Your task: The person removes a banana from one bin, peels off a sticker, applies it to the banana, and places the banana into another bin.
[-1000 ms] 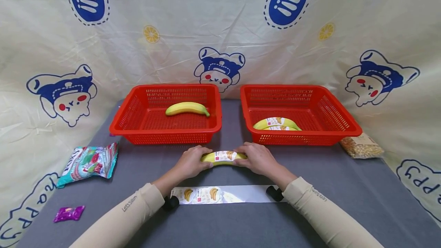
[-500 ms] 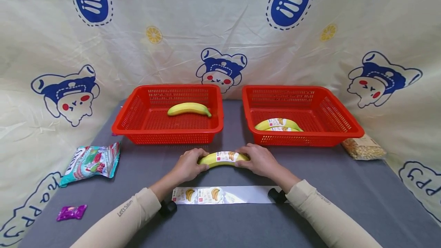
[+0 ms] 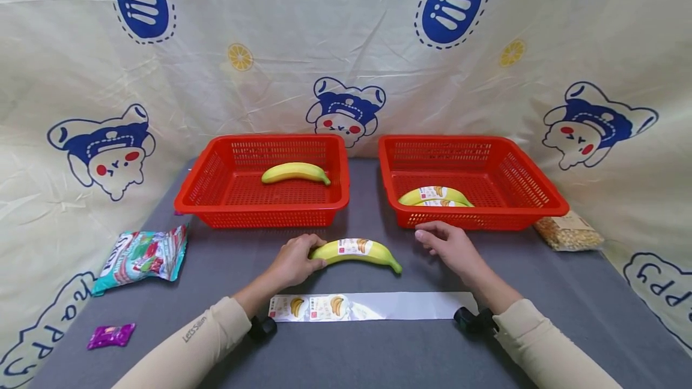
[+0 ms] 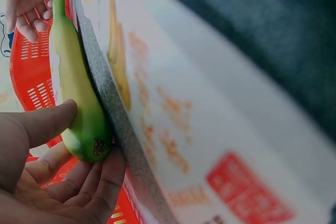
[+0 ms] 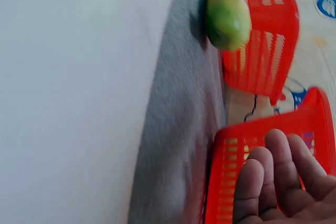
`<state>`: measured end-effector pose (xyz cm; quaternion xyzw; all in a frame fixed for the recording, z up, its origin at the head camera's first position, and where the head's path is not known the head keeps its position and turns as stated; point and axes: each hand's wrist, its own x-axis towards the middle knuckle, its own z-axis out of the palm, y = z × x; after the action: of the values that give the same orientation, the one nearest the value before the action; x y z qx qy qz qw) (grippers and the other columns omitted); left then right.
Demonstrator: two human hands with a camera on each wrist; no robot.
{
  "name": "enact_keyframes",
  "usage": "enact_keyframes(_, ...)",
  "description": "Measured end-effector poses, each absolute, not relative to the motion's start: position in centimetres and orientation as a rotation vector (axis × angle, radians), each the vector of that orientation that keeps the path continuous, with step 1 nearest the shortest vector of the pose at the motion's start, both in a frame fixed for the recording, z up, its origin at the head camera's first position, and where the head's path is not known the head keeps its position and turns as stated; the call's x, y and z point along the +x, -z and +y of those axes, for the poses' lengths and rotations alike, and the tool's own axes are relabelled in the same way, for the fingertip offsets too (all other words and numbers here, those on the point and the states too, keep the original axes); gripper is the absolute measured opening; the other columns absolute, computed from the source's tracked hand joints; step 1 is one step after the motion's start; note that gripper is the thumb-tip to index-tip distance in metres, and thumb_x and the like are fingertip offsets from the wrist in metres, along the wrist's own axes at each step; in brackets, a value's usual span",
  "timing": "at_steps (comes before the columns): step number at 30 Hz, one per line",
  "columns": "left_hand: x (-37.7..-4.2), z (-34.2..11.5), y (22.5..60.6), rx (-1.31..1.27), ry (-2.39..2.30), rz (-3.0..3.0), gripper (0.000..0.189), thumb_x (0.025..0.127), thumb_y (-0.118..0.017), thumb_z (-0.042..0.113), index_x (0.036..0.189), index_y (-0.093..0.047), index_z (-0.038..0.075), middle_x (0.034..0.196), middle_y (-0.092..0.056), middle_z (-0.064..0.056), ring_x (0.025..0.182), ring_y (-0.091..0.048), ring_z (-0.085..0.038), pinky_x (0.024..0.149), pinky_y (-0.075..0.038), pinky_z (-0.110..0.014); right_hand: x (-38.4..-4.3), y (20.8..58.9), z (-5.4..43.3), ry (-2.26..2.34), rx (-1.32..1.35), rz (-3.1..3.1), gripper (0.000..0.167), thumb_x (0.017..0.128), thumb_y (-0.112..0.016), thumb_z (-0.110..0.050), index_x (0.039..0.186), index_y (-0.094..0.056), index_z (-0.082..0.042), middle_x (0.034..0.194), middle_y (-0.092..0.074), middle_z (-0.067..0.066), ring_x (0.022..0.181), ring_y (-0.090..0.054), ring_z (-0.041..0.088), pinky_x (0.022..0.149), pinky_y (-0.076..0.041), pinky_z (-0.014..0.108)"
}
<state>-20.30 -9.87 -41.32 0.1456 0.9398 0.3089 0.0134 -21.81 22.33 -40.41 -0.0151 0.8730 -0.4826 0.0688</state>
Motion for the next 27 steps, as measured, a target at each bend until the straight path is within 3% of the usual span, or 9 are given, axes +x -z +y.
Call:
enact_keyframes(2,-20.3,-9.9,41.3,0.446,-0.965,2.926,0.032,0.080,-0.074,0.014,0.110,-0.066,0.008,0.104,-0.067,-0.006,0.090,-0.058,-0.017,0.081,-0.044,-0.038,-21.8,40.2,23.1,1.564,0.048,2.574,0.056,0.090,-0.058,-0.046,0.127,-0.054,-0.005,0.116,-0.063,0.015,0.094,-0.058,0.023,0.079,-0.051,0.026)
enact_keyframes(9,-20.2,-9.9,41.2,0.442,-0.966,2.927,0.032,0.080,-0.074,0.014,0.110,-0.066,0.009,0.103,-0.067,-0.006,0.089,-0.057,-0.017,0.080,-0.044,-0.038,-22.0,39.6,25.2,2.022,0.229,2.254,0.050,0.088,-0.059,-0.046,0.115,-0.052,-0.004,0.084,-0.069,-0.013,0.079,-0.059,0.007,0.076,-0.052,0.020)
enact_keyframes(17,-20.2,-9.9,41.3,0.458,-0.969,2.930,0.032,0.079,-0.075,0.014,0.110,-0.066,0.009,0.101,-0.067,-0.005,0.087,-0.057,-0.016,0.077,-0.043,-0.036,-22.4,39.1,27.1,2.323,0.349,1.956,0.032,0.082,-0.065,-0.047,0.095,-0.068,-0.018,0.082,-0.071,-0.008,0.075,-0.062,0.009,0.075,-0.051,0.020)
enact_keyframes(27,-20.3,-9.9,41.4,0.441,-0.978,2.927,0.032,0.079,-0.074,0.014,0.110,-0.066,0.010,0.101,-0.067,-0.006,0.087,-0.057,-0.016,0.078,-0.042,-0.036,-22.6,39.2,28.2,2.440,0.336,1.856,0.030,0.079,-0.069,-0.044,0.091,-0.071,-0.016,0.080,-0.072,-0.005,0.074,-0.062,0.009,0.073,-0.052,0.020)
